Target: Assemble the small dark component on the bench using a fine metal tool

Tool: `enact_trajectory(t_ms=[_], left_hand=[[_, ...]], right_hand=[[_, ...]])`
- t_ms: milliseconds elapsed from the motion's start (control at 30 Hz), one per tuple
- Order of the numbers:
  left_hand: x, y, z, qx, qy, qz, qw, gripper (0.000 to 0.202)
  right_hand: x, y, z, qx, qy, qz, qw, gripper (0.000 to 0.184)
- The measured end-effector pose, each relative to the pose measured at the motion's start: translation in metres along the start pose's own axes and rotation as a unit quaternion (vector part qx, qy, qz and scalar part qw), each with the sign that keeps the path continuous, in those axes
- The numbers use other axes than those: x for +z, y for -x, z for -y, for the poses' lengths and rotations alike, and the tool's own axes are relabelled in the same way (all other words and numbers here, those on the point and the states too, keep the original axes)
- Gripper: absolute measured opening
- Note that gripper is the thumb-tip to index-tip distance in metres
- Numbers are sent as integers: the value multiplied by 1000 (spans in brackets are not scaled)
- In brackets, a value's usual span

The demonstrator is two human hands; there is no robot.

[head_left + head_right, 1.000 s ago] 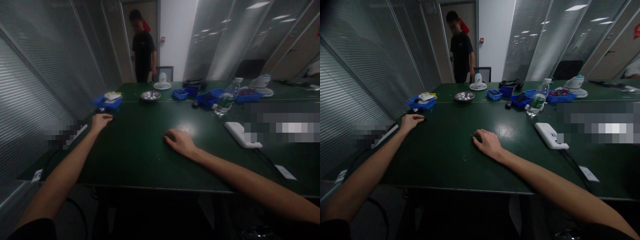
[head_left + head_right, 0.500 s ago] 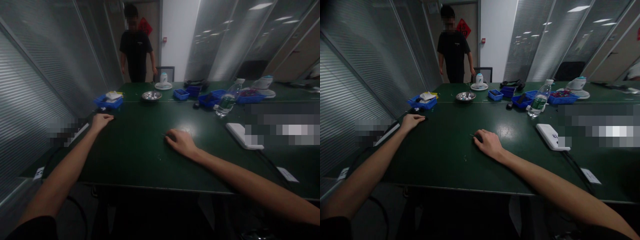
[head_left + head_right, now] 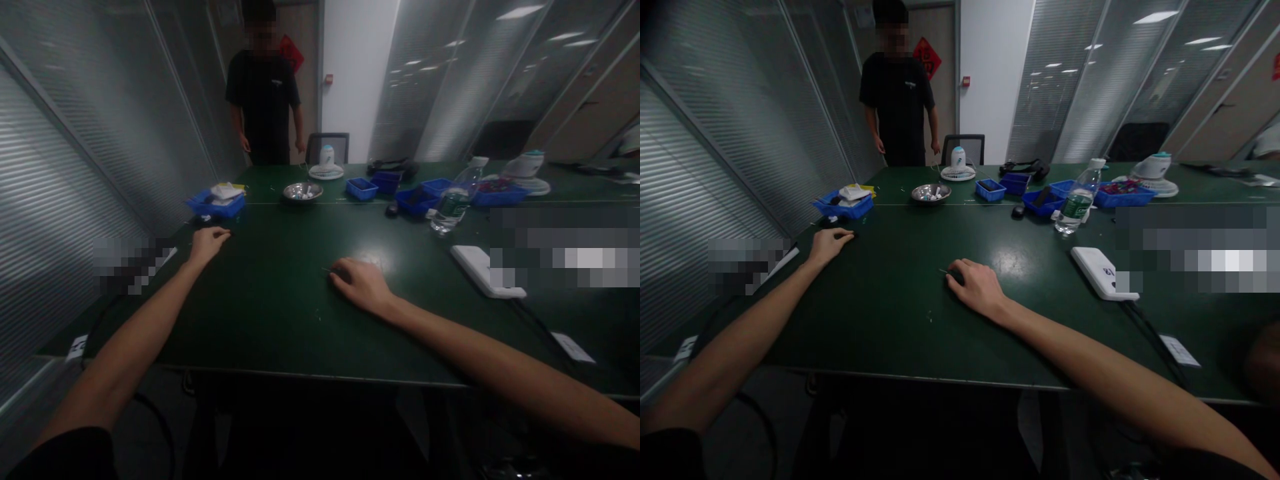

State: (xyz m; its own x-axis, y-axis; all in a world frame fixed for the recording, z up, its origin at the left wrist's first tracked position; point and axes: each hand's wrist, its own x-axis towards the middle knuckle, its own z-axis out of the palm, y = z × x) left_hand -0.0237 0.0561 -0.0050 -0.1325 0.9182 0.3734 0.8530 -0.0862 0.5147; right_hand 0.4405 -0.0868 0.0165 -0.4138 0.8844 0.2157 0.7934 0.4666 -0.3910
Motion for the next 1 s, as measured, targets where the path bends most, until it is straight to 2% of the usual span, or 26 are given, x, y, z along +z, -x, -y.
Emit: enact_trajectory(t_ms=[100, 200, 267, 367, 433, 533, 633, 800, 1000], left_hand=[[-1, -1, -12, -72, 67, 45, 994, 29], [2, 8, -41, -54, 135, 156, 977, 34], [8, 21, -70, 12, 153, 239, 959, 36], [23, 49, -117, 158, 150, 327, 920, 35], [34, 69, -144, 237, 172, 340, 894, 32], [45, 93, -168, 304, 204, 339, 867, 28], [49, 102, -174, 316, 211, 324, 866, 26], [49, 100, -169, 299, 203, 310, 879, 25], [49, 103, -173, 291, 227, 341, 865, 26]], right_hand=[[1, -1, -1, -5, -4, 0, 1000, 30], [2, -1, -1, -9, -2, -7, 1000, 29], [1, -1, 0, -15, -5, -8, 1000, 29], [-1, 0, 2, -32, -18, 2, 999, 29], [-2, 0, 3, -45, -23, 7, 999, 30], [-1, 1, 4, -55, -26, 3, 998, 29], [-1, 1, 4, -61, -27, 2, 998, 30], [-2, 1, 4, -61, -25, 13, 998, 30], [-2, 2, 4, -87, -23, 5, 996, 29]])
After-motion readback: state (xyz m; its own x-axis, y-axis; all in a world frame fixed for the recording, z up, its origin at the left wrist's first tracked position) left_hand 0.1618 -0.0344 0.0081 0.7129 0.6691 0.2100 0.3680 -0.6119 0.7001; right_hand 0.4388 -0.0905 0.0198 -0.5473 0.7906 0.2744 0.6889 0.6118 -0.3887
